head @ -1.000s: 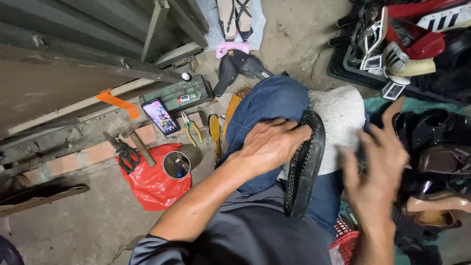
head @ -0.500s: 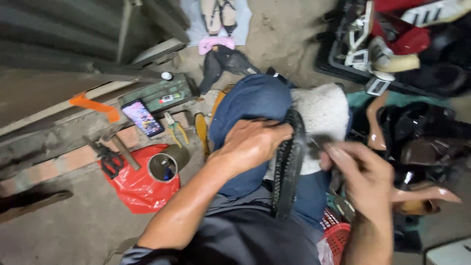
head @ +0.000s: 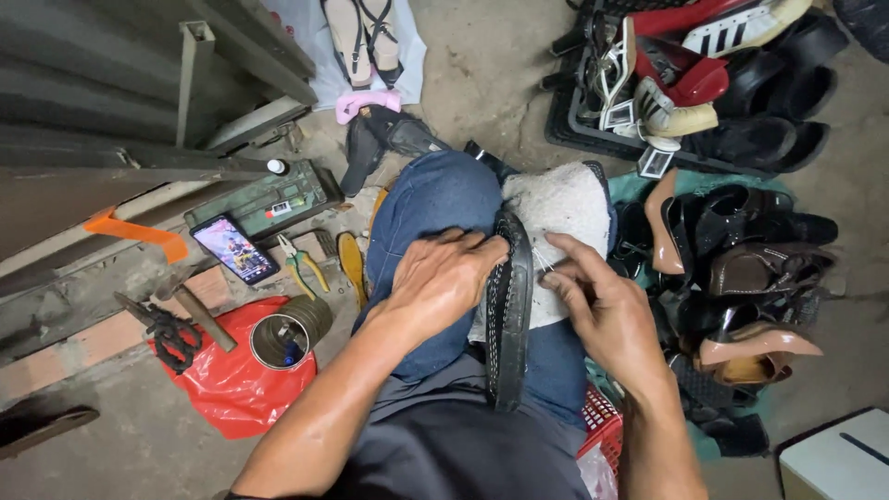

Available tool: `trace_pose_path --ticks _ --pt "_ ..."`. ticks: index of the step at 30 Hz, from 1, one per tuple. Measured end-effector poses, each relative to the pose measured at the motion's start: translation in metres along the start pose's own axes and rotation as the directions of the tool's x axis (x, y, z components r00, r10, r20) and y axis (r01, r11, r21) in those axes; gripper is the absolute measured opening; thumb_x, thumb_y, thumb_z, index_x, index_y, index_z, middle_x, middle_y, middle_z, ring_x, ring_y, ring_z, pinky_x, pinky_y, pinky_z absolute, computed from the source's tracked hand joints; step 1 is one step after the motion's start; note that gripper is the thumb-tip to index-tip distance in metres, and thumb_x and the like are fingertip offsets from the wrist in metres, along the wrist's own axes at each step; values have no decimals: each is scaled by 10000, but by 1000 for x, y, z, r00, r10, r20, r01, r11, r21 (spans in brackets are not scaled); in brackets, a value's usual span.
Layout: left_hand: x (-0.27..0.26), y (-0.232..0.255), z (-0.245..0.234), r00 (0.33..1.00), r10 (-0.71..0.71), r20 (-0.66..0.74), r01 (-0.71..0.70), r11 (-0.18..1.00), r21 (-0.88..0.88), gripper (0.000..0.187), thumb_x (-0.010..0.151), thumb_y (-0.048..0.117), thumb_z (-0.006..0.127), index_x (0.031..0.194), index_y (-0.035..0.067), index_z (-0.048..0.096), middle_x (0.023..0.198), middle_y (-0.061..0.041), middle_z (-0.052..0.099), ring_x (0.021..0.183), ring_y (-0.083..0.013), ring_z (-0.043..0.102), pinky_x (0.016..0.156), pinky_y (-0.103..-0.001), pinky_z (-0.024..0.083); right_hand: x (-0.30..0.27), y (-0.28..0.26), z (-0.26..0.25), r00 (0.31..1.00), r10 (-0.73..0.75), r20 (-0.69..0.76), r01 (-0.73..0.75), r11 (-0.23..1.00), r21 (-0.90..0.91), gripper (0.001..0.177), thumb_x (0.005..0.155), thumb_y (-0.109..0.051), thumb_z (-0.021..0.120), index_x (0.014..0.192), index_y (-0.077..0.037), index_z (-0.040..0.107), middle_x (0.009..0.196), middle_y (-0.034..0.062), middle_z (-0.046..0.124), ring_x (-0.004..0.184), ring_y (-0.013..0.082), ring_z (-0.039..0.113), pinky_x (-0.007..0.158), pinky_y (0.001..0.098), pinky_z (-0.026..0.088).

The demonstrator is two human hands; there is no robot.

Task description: Hand-stitching the sole of a shoe using a needle and thread in a repair shop environment.

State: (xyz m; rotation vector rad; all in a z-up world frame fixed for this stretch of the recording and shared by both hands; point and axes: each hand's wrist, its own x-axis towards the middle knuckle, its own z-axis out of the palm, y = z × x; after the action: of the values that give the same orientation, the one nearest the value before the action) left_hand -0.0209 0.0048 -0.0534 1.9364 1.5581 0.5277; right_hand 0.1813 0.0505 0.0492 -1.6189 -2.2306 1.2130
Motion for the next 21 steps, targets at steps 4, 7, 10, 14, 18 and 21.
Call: trace_pose_path --ticks 4,7,10,14,18,21 --pt "0 19 -31 1000 29 3 -29 999 -38 304 1080 373 393 935 195 592 755 -93 637 752 -369 688 592 -485 550 -5 7 -2 1000 -16 8 16 999 -33 560 941 -121 649 1487 -213 566 920 61 818 792 333 752 742 484 571" --pt "-5 28 -45 999 16 40 -13 997 -80 375 1068 448 409 968 164 632 799 -126 690 789 -370 706 644 -473 567 -4 11 -2 998 -55 -34 55 998 -8 559 933 -87 656 1476 -193 583 915 67 819 779 317 758 707 458 578" --pt "-13 37 -63 991 -125 50 124 992 32 470 993 561 537 878 125 670 728 -169 704 715 -393 715 616 -500 551 -1 15 2 990 -79 -117 88 993 73 533 932 -75 680 1455 -156 610 931 62 818 705 254 728 680 405 566" --pt "-37 29 -82 894 -443 71 429 890 154 645 860 760 622 891 127 745 710 -146 743 698 -362 736 631 -455 555 2 5 -3 980 -84 -182 102 991 90 491 900 -82 738 1378 -60 630 1009 118 795 641 296 680 624 446 543" --pt "-62 4 -78 849 -529 -8 523 837 160 583 844 753 658 777 177 722 647 -96 729 622 -310 725 589 -395 537 5 13 4 994 -64 -89 70 996 62 211 921 -66 630 1042 -118 795 772 81 778 590 304 701 581 406 552" --pt "-46 11 -67 891 -454 -24 453 884 112 428 872 617 712 802 195 715 637 -68 716 617 -305 717 564 -400 526 -10 56 29 996 -80 -28 79 996 -38 164 883 -94 628 823 -157 767 734 60 760 645 339 721 621 430 556"
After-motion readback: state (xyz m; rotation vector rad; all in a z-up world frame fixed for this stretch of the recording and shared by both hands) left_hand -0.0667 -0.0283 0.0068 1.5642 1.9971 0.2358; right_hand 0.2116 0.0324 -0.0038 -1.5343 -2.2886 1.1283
